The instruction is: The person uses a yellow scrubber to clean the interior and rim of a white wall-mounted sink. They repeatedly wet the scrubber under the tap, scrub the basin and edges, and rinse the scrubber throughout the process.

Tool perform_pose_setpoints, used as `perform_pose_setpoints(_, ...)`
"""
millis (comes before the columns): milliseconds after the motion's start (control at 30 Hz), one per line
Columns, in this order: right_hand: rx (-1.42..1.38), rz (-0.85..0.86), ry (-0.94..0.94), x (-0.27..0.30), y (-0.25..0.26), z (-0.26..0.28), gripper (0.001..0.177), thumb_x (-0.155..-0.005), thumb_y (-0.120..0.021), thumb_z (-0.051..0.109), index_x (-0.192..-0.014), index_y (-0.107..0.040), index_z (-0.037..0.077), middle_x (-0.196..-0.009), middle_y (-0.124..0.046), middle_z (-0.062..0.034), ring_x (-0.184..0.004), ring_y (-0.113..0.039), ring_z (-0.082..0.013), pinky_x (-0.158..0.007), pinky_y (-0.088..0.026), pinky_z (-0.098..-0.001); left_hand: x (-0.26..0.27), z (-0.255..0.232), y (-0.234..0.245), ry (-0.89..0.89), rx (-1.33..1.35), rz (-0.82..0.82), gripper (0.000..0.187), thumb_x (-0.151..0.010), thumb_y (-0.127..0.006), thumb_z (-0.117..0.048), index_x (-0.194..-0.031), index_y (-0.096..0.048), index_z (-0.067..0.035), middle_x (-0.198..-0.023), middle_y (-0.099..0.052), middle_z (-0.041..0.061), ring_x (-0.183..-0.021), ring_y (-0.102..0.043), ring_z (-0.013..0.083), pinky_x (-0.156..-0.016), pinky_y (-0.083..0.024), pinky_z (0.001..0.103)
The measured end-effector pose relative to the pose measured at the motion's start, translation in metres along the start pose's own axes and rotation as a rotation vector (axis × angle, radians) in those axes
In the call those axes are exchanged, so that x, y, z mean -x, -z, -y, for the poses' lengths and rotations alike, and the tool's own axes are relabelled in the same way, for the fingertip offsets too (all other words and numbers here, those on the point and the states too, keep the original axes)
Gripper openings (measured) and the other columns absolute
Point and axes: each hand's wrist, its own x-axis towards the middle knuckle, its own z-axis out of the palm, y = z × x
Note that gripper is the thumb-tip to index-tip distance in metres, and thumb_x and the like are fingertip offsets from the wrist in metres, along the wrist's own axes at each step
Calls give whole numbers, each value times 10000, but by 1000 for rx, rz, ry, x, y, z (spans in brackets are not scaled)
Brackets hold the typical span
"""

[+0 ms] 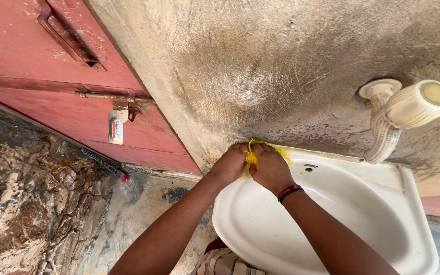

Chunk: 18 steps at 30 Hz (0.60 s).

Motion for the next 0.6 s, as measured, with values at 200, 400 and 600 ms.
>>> perform_pose_setpoints(200,-50,40,-99,17,21,-14,560,-741,-724,127,-1282,-584,92,-1254,-658,-146,-1157,-627,-347,-973,-521,-450,-13,-4,-18,-51,-43,18,370,-789,-555,89,-1147,-624,25,-1209,-647,245,-1197,-577,413,-1031,-467,462)
perform_pose_setpoints(400,19,66,-233,38,42,-51,566,-748,-718,144,-1297,-583,117,-1269,-656,-142,-1108,-646,-359,-925,-543,-470,-35,-32,-56,-101,-20,84,474,-816,-584,49,-1288,-545,49,-1345,-576,225,-1307,-502,403,-1134,-407,444)
perform_pose_setpoints(600,90,50,-205,46,61,-84,521,-720,-712,115,-1235,-633,103,-1170,-697,-185,-1037,-682,-382,-896,-562,-474,-49,-67,-83,-103,66,15,510,-829,-653,4,-1322,-527,36,-1389,-544,216,-1352,-478,386,-1158,-384,447)
